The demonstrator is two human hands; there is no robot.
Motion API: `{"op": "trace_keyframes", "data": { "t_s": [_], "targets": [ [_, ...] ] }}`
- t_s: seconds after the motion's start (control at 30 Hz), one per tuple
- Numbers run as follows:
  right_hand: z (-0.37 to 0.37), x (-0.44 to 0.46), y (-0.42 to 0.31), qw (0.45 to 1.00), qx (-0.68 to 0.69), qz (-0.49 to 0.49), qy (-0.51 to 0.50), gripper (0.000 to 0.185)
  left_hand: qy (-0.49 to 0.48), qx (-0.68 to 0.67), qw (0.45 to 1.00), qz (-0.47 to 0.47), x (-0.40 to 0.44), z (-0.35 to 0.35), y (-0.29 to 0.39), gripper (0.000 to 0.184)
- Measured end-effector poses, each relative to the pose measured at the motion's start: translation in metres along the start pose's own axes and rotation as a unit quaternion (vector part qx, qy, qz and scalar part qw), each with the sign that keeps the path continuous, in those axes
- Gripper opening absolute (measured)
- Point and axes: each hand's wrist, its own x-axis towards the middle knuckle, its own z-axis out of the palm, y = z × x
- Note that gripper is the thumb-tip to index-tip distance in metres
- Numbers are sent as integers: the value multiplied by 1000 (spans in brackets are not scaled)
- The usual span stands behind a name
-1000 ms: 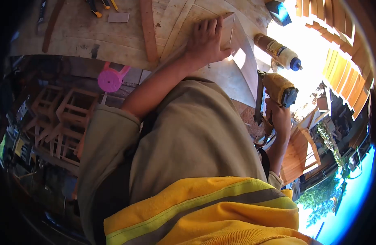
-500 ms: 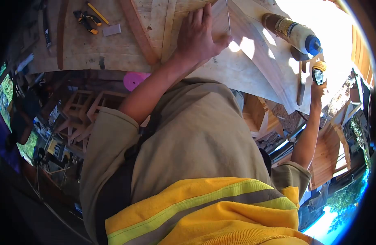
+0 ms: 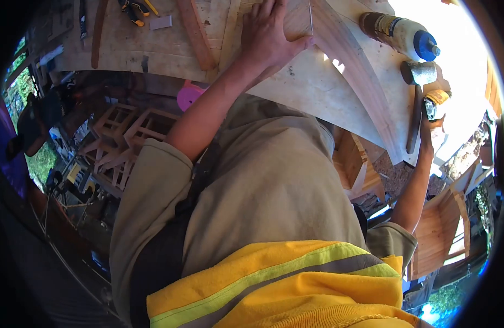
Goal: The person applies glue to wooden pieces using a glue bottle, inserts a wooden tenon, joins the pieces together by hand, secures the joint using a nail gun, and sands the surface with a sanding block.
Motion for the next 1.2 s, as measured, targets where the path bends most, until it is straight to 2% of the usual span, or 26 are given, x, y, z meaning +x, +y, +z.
{"op": "trace_keyframes", "data": {
  "t_s": [0.03, 0.1, 0.13, 0.2, 0.33, 0.4, 0.6, 0.67, 0.77, 0.83, 0.93, 0.97, 1.03, 1.13, 1.2],
  "targets": [
    [-1, 0, -2, 1000, 2, -6, 2, 57, 35, 17, 998, 41, -2, 1, -1, 91],
    [-4, 2, -6, 1000, 9, -24, 9, 58, -68, 1, 992, -105, 1, 2, 0, 92],
    [-6, 4, -8, 999, 15, -31, 14, 58, -58, 2, 993, -104, 0, 10, -5, 92],
    [-11, 4, -12, 999, 22, -30, 11, 59, -43, 84, 993, -68, -9, 31, -21, 106],
    [-29, 3, -43, 997, 15, 54, -47, 70, -30, 85, 994, -63, -11, 35, -27, 106],
    [-17, 2, -14, 997, 11, 58, -42, 73, -38, 100, 992, -69, -12, 33, -24, 106],
    [-14, -1, -19, 997, 4, 64, -46, 78, -12, 102, 994, -36, -14, 34, -28, 98],
    [-8, 0, -9, 998, -11, 52, -46, 81, -28, 92, 994, -57, -14, 33, -26, 97],
    [-4, -1, 3, 994, 84, 48, -43, 86, -36, 95, 992, -69, -14, 32, -23, 96],
    [-6, -2, 9, 995, -7, 76, -62, 85, -26, 104, 992, -63, -13, 34, -21, 96],
    [-6, -1, 13, 989, 8, 118, -87, 89, -44, 103, 991, -79, -9, 24, -14, 97],
    [-3, -1, 15, 986, 15, 132, -96, 90, -53, 63, 992, -91, -6, 12, -7, 96],
    [0, -3, 14, 998, -3, 58, -36, 89, -60, 23, 992, -104, -8, 7, -3, 95],
    [-9, 0, 3, 996, -72, 37, -45, 87, -70, 55, 991, -100, -11, 19, -13, 97],
    [-11, 0, -6, 997, -50, 41, -46, 87, -42, 128, 989, -65, -14, 37, -24, 100]
  ]
}}
